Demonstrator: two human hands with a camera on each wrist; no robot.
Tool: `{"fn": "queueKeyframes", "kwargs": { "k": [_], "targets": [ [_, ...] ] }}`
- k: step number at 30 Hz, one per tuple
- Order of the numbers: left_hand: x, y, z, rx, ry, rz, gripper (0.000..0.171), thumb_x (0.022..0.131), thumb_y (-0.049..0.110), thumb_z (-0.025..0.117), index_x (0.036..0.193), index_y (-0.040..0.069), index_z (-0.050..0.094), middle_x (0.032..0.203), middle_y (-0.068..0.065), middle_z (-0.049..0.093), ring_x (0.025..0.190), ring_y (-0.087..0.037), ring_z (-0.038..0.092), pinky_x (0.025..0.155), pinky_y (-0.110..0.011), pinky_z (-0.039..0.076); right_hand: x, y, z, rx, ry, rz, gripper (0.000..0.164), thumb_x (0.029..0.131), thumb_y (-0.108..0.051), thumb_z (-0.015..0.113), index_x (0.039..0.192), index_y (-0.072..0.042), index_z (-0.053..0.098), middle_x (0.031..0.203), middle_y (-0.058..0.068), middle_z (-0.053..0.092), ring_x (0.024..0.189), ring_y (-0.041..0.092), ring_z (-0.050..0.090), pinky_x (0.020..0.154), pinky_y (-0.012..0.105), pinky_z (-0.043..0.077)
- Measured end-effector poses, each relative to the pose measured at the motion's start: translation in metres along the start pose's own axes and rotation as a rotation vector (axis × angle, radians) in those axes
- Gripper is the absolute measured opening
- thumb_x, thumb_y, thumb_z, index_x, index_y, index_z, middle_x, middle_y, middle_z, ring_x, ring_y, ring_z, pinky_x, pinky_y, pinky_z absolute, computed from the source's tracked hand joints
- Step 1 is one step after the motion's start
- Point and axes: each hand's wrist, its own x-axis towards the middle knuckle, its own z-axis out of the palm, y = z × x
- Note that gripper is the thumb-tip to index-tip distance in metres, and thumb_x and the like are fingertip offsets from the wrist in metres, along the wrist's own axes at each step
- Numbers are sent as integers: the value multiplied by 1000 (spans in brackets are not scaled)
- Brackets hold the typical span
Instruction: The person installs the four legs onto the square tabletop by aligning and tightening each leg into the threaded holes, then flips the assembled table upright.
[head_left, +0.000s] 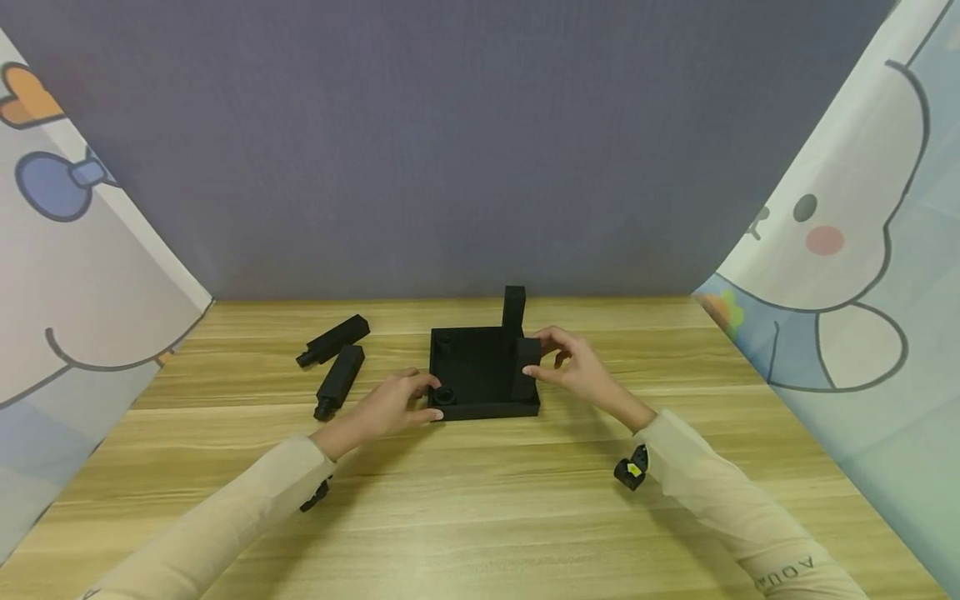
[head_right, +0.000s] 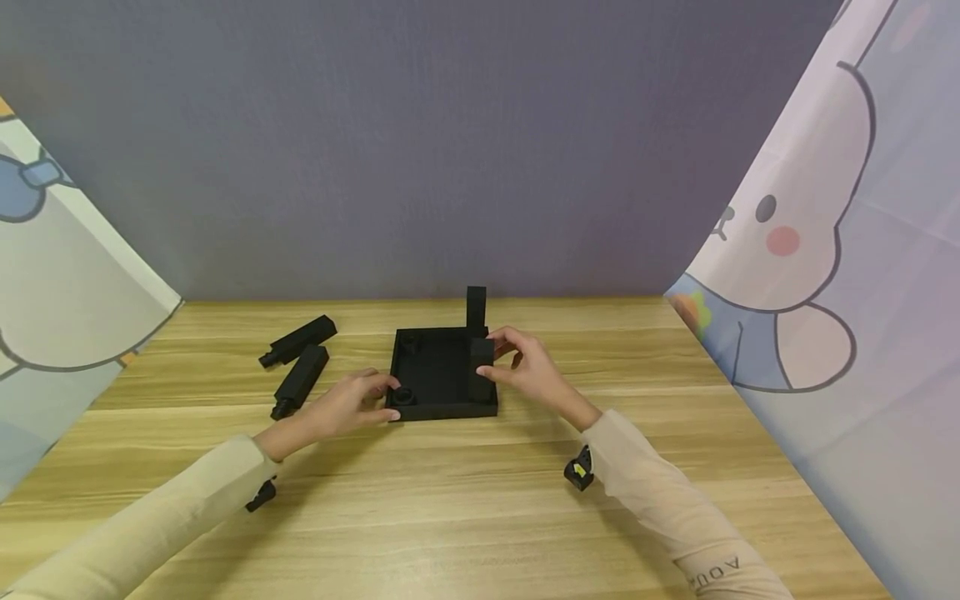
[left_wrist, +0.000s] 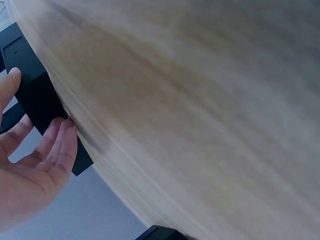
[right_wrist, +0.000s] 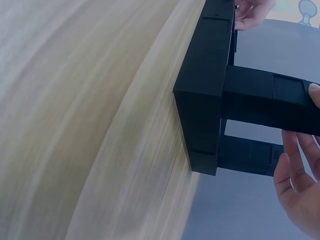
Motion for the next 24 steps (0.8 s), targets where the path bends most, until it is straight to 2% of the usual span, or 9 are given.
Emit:
{"fn": "queueKeyframes", "kwargs": {
  "k": [12,18,24],
  "targets": [
    [0,2,-1,4,-8,-10,41,82,34,67,116,12,57,109,-9,58,91,-22,60,73,-33,51,0,0,0,29,-13,32,40,77,-13,74,111,-5,57,99,10,62,88,22,59,67,37,50],
    [0,2,-2,-5,-12,-11,41,82,33,68,116,11,57,110,-10,58,92,-23,60,74,-33,51,1,-2,-2,55,-29,52,42,77,-12,73,115,-6,56,104,12,61,92,25,58,71,39,49],
    [0,2,-3,-20,-29,-13,42,82,33,67,117,11,56,113,-10,57,94,-23,60,76,-33,52,0,-24,-6,53,-38,60,40,78,-4,70,114,2,54,105,19,60,93,33,58,73,47,48]
  ]
}}
